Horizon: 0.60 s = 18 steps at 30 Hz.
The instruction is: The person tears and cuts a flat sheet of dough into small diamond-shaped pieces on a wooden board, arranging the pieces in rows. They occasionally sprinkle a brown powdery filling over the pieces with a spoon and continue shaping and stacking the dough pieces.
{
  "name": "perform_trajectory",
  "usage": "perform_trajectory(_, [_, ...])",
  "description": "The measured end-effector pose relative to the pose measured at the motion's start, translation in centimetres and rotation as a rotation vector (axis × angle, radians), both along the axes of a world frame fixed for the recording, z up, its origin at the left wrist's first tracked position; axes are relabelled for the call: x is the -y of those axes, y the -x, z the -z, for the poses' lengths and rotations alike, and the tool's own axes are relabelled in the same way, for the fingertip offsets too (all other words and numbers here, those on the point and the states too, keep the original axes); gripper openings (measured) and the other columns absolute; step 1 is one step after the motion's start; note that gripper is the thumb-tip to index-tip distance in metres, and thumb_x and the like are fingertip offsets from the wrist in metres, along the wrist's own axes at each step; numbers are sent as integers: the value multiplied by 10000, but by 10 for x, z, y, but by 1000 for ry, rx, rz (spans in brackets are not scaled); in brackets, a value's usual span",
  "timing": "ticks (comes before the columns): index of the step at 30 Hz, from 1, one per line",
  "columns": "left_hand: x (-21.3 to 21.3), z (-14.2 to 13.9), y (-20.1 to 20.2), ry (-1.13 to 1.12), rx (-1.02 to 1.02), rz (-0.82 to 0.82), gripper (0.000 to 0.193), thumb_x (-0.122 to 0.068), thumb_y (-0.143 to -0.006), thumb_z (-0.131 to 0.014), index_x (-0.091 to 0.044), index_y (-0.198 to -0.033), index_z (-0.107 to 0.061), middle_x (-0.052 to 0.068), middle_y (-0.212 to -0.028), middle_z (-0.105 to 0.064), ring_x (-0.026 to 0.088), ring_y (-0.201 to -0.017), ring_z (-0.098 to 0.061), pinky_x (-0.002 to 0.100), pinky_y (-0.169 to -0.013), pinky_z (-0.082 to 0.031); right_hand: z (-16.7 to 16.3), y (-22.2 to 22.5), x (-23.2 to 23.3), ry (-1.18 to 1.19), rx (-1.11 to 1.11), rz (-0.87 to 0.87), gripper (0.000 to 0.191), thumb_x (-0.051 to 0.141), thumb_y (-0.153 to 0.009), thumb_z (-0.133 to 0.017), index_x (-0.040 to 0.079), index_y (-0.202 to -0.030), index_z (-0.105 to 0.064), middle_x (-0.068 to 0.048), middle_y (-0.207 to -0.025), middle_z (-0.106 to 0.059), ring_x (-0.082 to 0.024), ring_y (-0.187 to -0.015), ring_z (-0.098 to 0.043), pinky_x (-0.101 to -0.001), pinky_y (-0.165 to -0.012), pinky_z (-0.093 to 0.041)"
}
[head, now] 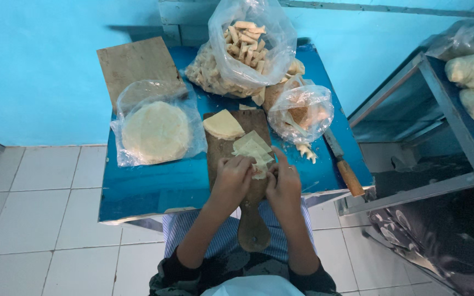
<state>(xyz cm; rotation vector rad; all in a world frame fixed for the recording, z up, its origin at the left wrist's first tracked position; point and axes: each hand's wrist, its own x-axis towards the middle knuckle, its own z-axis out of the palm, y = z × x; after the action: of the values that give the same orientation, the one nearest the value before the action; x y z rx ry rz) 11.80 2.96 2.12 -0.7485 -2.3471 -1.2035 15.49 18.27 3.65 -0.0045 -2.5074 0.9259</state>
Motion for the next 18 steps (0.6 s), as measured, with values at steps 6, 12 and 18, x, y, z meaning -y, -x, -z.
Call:
perform_trajectory(6, [0, -2, -1, 29, -22, -28, 158, -82, -873, -696, -73, -1030, -679, 84, -1014, -643, 297, -1018, -634, 467, -886, -417, -4, 0, 2, 31, 5, -21, 783, -71, -791, -713, 82, -1509, -441, -122, -884, -669, -261, -835, -671, -398, -756, -541])
perform_trajectory(12, [2, -2, -2, 66, -73, -58, 91, -139, -860, -732, -77, -922, -706, 71, -992, -640, 280, -1002, -623, 474, -880, -405, -4, 3, 4, -1, -22, -22, 737, -104, -835, -680, 86, -1513, -465, -132, -878, -657, -278, -848, -671, -410, -773, -536])
perform_trajectory(18, [4, 1, 0, 89, -48, -68, 116, -151, -872, -736, -79, -951, -693, 83, -998, -642, 296, -1016, -620, 473, -893, -413, -4, 5, 7, 198, -40, -29, 711, -81, -857, -711, 81, -1501, -459, -98, -958, -668, -175, -846, -713, -305, -731, -600])
